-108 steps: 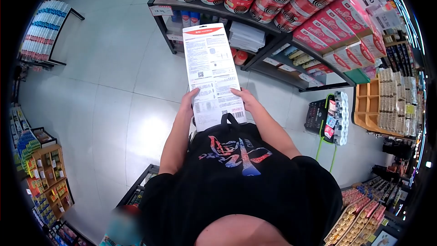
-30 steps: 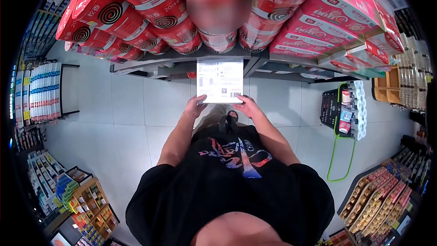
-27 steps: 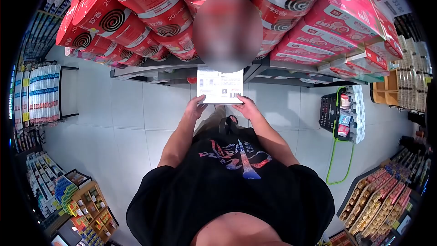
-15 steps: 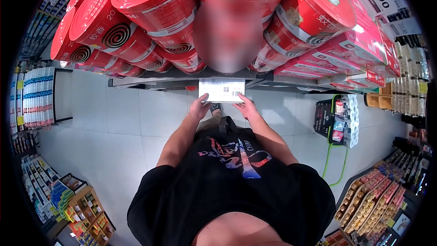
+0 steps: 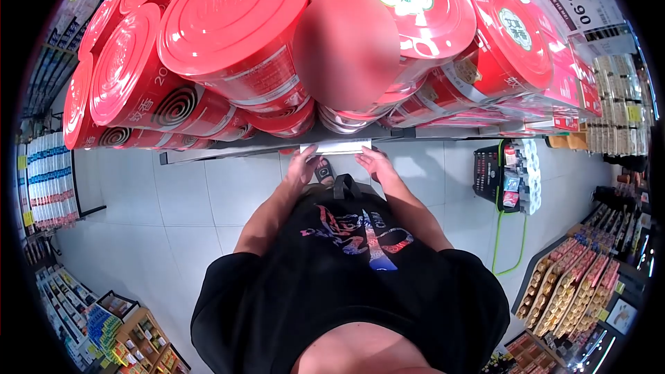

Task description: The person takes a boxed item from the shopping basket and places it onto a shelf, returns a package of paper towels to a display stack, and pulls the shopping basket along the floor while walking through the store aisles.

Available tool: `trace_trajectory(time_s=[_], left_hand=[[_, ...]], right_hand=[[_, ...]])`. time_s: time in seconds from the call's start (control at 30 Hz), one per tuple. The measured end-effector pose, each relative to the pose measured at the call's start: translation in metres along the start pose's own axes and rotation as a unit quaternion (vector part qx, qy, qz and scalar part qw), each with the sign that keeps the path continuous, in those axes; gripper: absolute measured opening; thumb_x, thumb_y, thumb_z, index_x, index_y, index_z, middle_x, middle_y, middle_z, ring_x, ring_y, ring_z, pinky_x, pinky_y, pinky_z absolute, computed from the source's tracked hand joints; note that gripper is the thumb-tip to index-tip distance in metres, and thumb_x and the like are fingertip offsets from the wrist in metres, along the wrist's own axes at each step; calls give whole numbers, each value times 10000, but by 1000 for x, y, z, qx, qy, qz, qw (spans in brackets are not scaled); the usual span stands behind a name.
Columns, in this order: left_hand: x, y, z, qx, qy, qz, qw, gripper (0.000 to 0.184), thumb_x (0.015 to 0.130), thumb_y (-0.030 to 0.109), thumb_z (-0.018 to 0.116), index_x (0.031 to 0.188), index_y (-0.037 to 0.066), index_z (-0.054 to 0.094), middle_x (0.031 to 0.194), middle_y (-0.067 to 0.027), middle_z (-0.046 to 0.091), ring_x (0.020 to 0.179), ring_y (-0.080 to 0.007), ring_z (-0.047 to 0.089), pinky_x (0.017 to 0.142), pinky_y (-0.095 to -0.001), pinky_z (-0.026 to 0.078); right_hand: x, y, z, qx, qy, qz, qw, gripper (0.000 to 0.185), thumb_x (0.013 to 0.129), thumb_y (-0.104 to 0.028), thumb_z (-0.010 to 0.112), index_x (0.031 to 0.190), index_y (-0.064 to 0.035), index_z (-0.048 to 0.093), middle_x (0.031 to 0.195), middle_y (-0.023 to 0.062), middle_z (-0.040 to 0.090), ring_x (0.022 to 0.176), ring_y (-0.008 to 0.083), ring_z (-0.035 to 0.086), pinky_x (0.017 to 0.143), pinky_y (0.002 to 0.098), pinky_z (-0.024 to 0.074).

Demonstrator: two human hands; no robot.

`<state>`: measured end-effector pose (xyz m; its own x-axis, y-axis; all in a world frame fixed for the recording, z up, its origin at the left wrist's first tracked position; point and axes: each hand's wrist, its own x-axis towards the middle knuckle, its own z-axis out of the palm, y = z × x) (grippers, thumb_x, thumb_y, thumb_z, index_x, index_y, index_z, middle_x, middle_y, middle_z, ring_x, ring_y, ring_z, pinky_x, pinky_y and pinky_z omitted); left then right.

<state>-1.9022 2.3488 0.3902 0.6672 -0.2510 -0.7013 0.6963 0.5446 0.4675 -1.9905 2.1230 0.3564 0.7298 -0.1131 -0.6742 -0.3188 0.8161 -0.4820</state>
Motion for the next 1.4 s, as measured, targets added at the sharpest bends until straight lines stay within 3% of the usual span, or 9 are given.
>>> trace_trajectory(time_s=[0.03, 0.13, 0.3, 0.53, 0.6, 0.63, 0.7, 1.0, 1.4], left_hand=[[27, -5, -26, 21, -58, -31, 998, 335, 804, 93, 626, 1079, 24, 447, 1123, -118, 479, 1049, -269, 474, 924, -436, 430], [62, -5, -43, -17, -30, -87, 996, 330, 802, 67, 616, 1082, 31, 447, 1125, -126, 473, 1055, -281, 466, 927, -452, 430], [59, 1, -33, -2, -65, -9, 998, 289, 822, 10, 553, 1089, -50, 460, 1198, -215, 447, 1127, -331, 445, 996, -450, 392], [74, 9, -52, 15, -114, -71, 991, 282, 821, -12, 546, 1082, -93, 471, 1154, -198, 496, 1184, -323, 422, 1014, -479, 374], [69, 11, -53, 187, -164, 8, 968, 328, 807, 13, 578, 1090, -110, 468, 1133, -214, 506, 1179, -325, 435, 996, -451, 397], [68, 9, -53, 186, -165, 6, 969, 328, 807, 13, 578, 1090, -110, 468, 1133, -214, 506, 1179, -325, 435, 996, -451, 397], [68, 6, -49, 204, -93, -5, 975, 337, 801, 46, 600, 1085, -99, 490, 1118, -186, 519, 1115, -314, 490, 971, -439, 419], [77, 11, -58, 194, -81, -6, 978, 276, 806, 85, 593, 1046, -46, 551, 1025, -139, 569, 979, -273, 559, 923, -415, 433], [74, 6, -54, 251, -52, 16, 966, 300, 838, 145, 531, 1102, 2, 517, 1096, -98, 565, 1037, -260, 546, 984, -413, 330]], right_hand=[[5, 3, 1, 11, 10, -1, 1000, 390, 756, -49, 678, 1092, -2, 484, 1056, 144, 553, 975, 295, 567, 896, 402, 461], [25, 13, 6, 34, 49, -26, 998, 435, 743, -1, 669, 1118, 15, 450, 1068, 162, 548, 982, 326, 559, 904, 424, 469], [34, 11, 8, 33, 76, -15, 996, 494, 751, 15, 642, 1179, -2, 395, 1066, 173, 546, 977, 334, 565, 843, 423, 503], [43, 5, 6, -90, 86, -39, 992, 549, 772, -25, 613, 1242, -25, 329, 1118, 170, 519, 980, 334, 572, 739, 429, 540], [41, 2, 7, -105, 79, -34, 991, 553, 776, -44, 616, 1247, -28, 326, 1140, 164, 508, 981, 327, 573, 731, 426, 541], [40, 2, 7, -120, 69, -27, 990, 558, 781, -64, 619, 1253, -31, 324, 1162, 159, 496, 983, 320, 574, 722, 422, 543], [37, 0, 8, -142, 61, -23, 988, 550, 786, -80, 619, 1252, -27, 330, 1184, 152, 485, 989, 318, 572, 722, 419, 543], [31, -4, 14, -189, 39, 25, 981, 544, 807, -179, 624, 1260, -22, 367, 1247, 129, 461, 1029, 309, 559, 743, 421, 528], [17, -5, 12, -187, 61, 41, 980, 621, 781, -293, 660, 1281, -47, 384, 1290, 89, 445, 1006, 301, 568, 778, 415, 498]])
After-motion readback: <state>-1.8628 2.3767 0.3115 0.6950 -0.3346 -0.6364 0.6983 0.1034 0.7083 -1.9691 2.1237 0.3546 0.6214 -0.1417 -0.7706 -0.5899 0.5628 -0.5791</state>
